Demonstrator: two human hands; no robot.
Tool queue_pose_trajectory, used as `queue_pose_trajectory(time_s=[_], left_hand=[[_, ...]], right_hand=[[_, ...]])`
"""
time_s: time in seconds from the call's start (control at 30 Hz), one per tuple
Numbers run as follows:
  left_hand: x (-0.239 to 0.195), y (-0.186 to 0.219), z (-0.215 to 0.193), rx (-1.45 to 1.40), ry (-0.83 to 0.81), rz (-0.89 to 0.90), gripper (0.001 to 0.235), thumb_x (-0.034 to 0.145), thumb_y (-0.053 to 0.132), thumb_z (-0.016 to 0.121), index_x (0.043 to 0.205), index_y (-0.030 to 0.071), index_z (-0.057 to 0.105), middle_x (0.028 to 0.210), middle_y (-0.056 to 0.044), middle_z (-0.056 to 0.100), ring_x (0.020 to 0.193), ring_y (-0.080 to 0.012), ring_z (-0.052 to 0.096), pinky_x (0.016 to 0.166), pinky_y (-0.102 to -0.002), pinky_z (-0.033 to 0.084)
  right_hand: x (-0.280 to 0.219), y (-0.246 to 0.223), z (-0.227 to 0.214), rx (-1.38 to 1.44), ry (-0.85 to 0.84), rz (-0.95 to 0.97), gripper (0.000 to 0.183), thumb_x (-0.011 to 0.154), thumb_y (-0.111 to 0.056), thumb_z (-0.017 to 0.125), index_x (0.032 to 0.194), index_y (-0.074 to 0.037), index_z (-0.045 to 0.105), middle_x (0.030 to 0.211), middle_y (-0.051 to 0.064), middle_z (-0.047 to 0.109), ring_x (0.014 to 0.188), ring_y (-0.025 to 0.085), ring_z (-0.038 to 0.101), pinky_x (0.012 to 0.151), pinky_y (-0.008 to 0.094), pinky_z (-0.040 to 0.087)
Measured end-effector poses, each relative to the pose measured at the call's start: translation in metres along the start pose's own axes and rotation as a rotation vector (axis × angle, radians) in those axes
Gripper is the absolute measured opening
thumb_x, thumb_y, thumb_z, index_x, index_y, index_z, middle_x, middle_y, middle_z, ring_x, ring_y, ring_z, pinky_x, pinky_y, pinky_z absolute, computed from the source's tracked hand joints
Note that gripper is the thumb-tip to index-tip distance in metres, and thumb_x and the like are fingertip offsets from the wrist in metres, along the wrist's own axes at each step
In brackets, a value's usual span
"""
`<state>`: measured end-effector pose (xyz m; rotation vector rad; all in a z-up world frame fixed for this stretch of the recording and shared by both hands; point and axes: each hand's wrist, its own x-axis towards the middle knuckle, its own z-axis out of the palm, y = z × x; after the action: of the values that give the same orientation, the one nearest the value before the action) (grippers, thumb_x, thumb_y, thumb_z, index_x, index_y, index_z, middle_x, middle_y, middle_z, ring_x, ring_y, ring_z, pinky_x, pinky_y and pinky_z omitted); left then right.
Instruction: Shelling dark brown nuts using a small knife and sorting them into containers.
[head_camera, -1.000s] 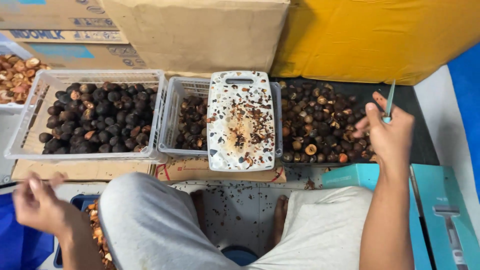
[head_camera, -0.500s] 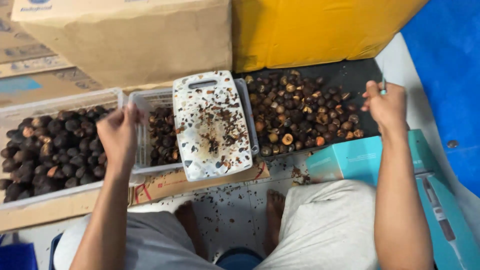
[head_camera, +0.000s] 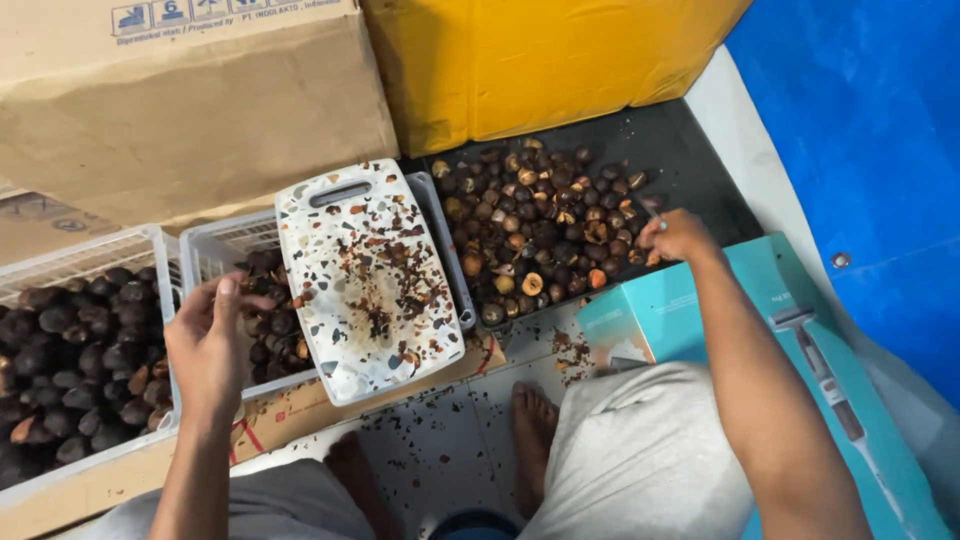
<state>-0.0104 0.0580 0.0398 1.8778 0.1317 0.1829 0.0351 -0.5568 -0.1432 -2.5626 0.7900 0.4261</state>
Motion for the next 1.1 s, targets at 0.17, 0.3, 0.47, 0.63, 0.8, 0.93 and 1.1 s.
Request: queue_pose_trajectory(time_s=[0.17, 0.3, 0.47, 0.63, 0.8, 0.93, 1.1], left_hand=[[0.01, -0.024, 0.003, 0.044, -0.026, -0.012, 0.024, 0.115, 0.018, 0.051, 0.123, 0.002, 0.067, 0.084, -0.013, 0.072, 0.056, -0.0097, 0.043, 0.049, -0.021, 0.024], [0.013, -0.032, 0.009, 0.068, -0.053, -0.011, 0.024, 0.114, 0.013, 0.051, 0.123, -0.002, 0.067, 0.085, -0.017, 0.073, 0.049, -0.0108, 0.036, 0.048, -0.023, 0.023], [0.011, -0.026, 0.013, 0.021, -0.075, -0.013, 0.024, 0.111, 0.012, 0.052, 0.122, -0.003, 0.066, 0.084, -0.016, 0.073, 0.047, -0.0087, 0.035, 0.046, -0.022, 0.023], [0.01, -0.022, 0.012, 0.026, -0.087, -0.01, 0.024, 0.111, 0.013, 0.054, 0.122, -0.004, 0.066, 0.087, -0.016, 0.074, 0.05, -0.0105, 0.039, 0.048, -0.023, 0.026], [0.001, 0.003, 0.009, 0.017, -0.092, -0.027, 0.024, 0.111, 0.011, 0.052, 0.122, -0.006, 0.066, 0.085, -0.019, 0.073, 0.055, -0.0154, 0.046, 0.05, -0.025, 0.031], [0.002, -0.004, 0.008, 0.023, -0.102, 0.0, 0.023, 0.112, 0.01, 0.052, 0.123, -0.005, 0.065, 0.086, -0.017, 0.073, 0.06, -0.013, 0.047, 0.052, -0.024, 0.03], [0.003, -0.009, 0.009, 0.027, -0.108, -0.002, 0.025, 0.113, 0.011, 0.052, 0.123, -0.007, 0.065, 0.087, -0.021, 0.072, 0.071, -0.0212, 0.059, 0.055, -0.026, 0.037]], right_hand=[[-0.009, -0.01, 0.016, -0.107, -0.093, -0.002, 0.031, 0.082, -0.035, 0.078, 0.106, -0.015, 0.083, 0.118, 0.017, 0.065, 0.116, 0.035, 0.065, 0.104, 0.042, 0.049], [-0.024, -0.03, 0.031, -0.128, -0.132, 0.051, 0.05, 0.087, -0.041, 0.078, 0.119, -0.003, 0.077, 0.139, 0.025, 0.064, 0.132, 0.041, 0.058, 0.108, 0.052, 0.048], [-0.046, -0.064, 0.025, -0.211, -0.113, 0.067, 0.043, 0.085, -0.039, 0.081, 0.115, -0.007, 0.079, 0.125, 0.02, 0.073, 0.124, 0.038, 0.065, 0.103, 0.052, 0.051], [-0.019, -0.044, 0.028, -0.163, -0.115, 0.093, 0.037, 0.083, -0.029, 0.077, 0.114, -0.009, 0.079, 0.121, 0.019, 0.075, 0.121, 0.036, 0.067, 0.1, 0.049, 0.053], [-0.005, -0.019, 0.023, 0.304, -0.202, 0.139, 0.067, 0.084, -0.04, 0.081, 0.132, 0.003, 0.061, 0.108, 0.033, 0.073, 0.09, 0.029, 0.075, 0.056, 0.029, 0.047], [-0.042, -0.03, -0.004, 0.507, -0.247, 0.169, 0.08, 0.1, -0.047, 0.063, 0.148, 0.012, 0.038, 0.117, 0.038, 0.066, 0.102, 0.035, 0.073, 0.048, 0.024, 0.037], [-0.047, -0.021, -0.013, 0.649, -0.131, 0.067, 0.059, 0.105, -0.042, 0.061, 0.133, 0.009, 0.051, 0.107, 0.036, 0.07, 0.094, 0.036, 0.075, 0.048, 0.022, 0.035]])
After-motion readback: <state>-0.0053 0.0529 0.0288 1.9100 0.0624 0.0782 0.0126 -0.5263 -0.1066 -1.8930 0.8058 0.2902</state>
